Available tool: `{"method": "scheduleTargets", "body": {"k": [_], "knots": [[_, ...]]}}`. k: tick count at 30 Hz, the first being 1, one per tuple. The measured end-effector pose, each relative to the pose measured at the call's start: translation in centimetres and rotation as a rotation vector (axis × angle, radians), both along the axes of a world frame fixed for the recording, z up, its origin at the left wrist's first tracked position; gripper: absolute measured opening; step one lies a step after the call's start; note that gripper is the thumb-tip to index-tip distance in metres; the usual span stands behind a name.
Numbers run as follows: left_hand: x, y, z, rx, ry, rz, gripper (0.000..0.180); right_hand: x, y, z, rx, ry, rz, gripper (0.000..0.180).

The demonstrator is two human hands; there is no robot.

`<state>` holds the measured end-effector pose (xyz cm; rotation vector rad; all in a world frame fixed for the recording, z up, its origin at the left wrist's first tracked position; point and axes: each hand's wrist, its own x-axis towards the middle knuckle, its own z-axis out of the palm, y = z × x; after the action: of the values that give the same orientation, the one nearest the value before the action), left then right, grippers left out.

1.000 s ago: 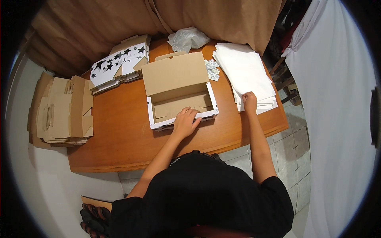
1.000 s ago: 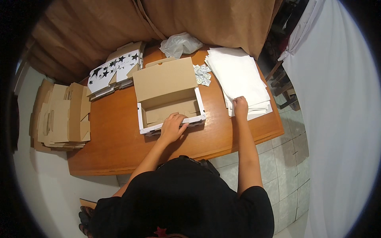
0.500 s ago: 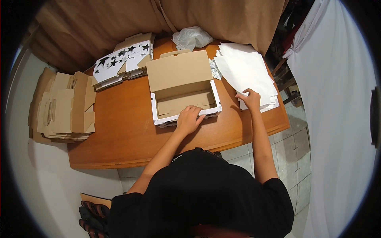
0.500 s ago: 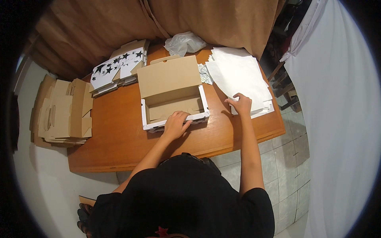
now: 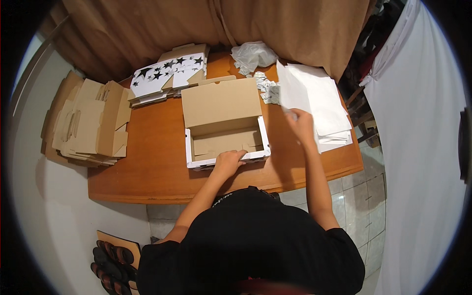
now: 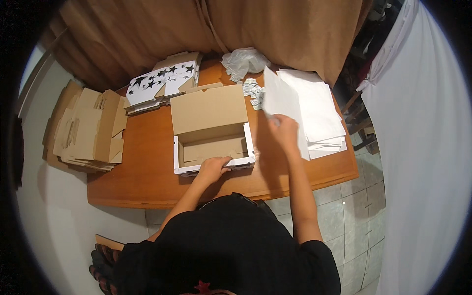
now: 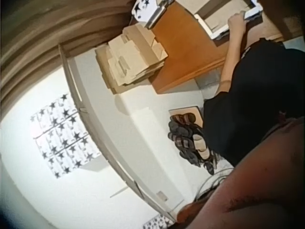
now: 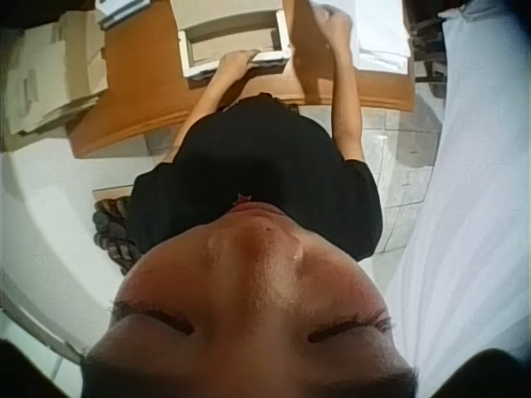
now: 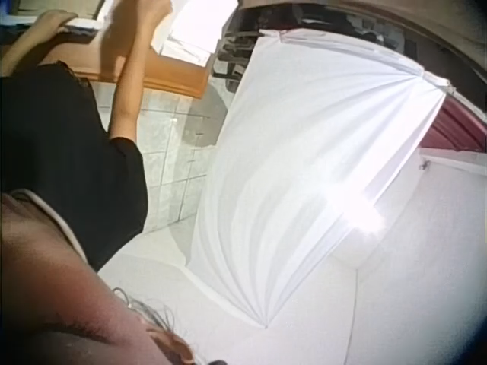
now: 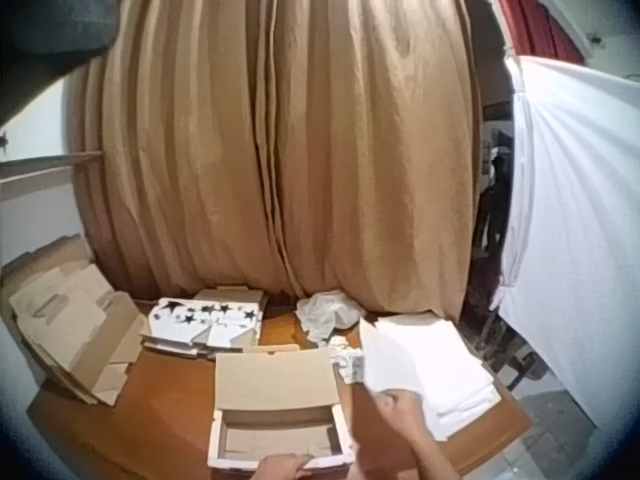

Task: Packing pairs of sandals into branded boxes with tissue paper.

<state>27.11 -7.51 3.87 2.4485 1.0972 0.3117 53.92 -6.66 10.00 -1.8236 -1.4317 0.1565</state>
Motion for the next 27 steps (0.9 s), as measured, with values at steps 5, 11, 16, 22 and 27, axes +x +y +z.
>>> {"method": "scheduleTargets", "body": {"k": [5,11,16,22,27], "knots": [[-4.5,-0.8,0.3,-0.059,0.03,0.112,0.034,-12.1,1.3,2.3,-0.023,0.05,0.438,0.02],[-9.4,-1.9,1.6,-0.04,0.032,0.371,0.045,-21.6,3.1,1.0,-0.234,0.045,0.703,0.023],[-15.2,-2.0,1.2,-0.301,-0.794,0.455,0.064,-26.3,4.9,-0.2,-0.27,0.051,0.83,0.024],[-18.9,-0.5,4.7,-0.709,-1.004,0.63,0.07,-30.0,6.5,-3.1,-0.447,0.433,0.829,0.032],[-18.9,2.0,2.1,-0.557,-0.871,0.675,0.067,-29.8,6.8,-3.9,-0.435,0.648,0.698,0.035]]}}
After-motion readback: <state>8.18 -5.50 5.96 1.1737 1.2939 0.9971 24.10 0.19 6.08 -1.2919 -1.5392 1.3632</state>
